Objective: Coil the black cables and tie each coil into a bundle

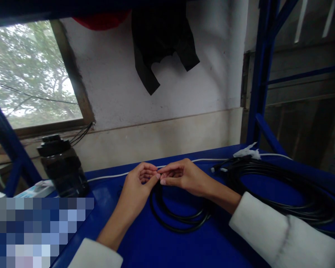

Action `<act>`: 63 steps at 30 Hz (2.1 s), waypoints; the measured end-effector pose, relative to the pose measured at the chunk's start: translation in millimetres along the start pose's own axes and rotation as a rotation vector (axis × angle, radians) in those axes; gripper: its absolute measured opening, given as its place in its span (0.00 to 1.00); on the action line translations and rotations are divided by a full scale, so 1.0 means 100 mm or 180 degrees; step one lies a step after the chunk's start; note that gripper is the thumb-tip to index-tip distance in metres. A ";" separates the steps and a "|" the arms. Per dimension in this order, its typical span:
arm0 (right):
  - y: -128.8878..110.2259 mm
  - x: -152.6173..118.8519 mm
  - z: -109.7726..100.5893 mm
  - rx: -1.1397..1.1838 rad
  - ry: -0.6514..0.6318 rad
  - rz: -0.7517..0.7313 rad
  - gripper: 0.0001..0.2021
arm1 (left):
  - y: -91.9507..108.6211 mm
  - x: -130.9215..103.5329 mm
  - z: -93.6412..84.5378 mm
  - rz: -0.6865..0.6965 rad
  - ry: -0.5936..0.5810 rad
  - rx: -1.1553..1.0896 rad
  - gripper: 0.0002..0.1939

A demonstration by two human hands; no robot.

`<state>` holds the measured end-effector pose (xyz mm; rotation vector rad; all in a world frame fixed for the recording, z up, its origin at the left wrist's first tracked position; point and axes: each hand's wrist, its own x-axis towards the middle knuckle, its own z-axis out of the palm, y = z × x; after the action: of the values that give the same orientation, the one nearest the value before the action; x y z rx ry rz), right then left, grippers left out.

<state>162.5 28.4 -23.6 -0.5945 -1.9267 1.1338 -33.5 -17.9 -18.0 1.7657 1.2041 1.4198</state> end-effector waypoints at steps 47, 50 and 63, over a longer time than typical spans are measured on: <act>-0.07 -0.05 -0.18 -0.0511 0.0669 -0.0003 0.14 | 0.19 -0.15 0.06 0.0146 -0.0669 0.0740 0.13; -0.14 -0.25 -0.24 -0.0602 0.0729 0.0134 0.16 | 0.27 -0.23 0.11 0.0153 -0.1042 0.0939 0.12; -0.40 -0.94 -0.13 -0.1561 0.0386 0.0286 0.09 | 0.38 -0.36 0.21 0.0091 -0.2003 0.0872 0.10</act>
<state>226.2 -52.5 -23.1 -0.9961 -2.0947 0.6524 -3.5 -64.5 -7.1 2.1906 1.0515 0.6329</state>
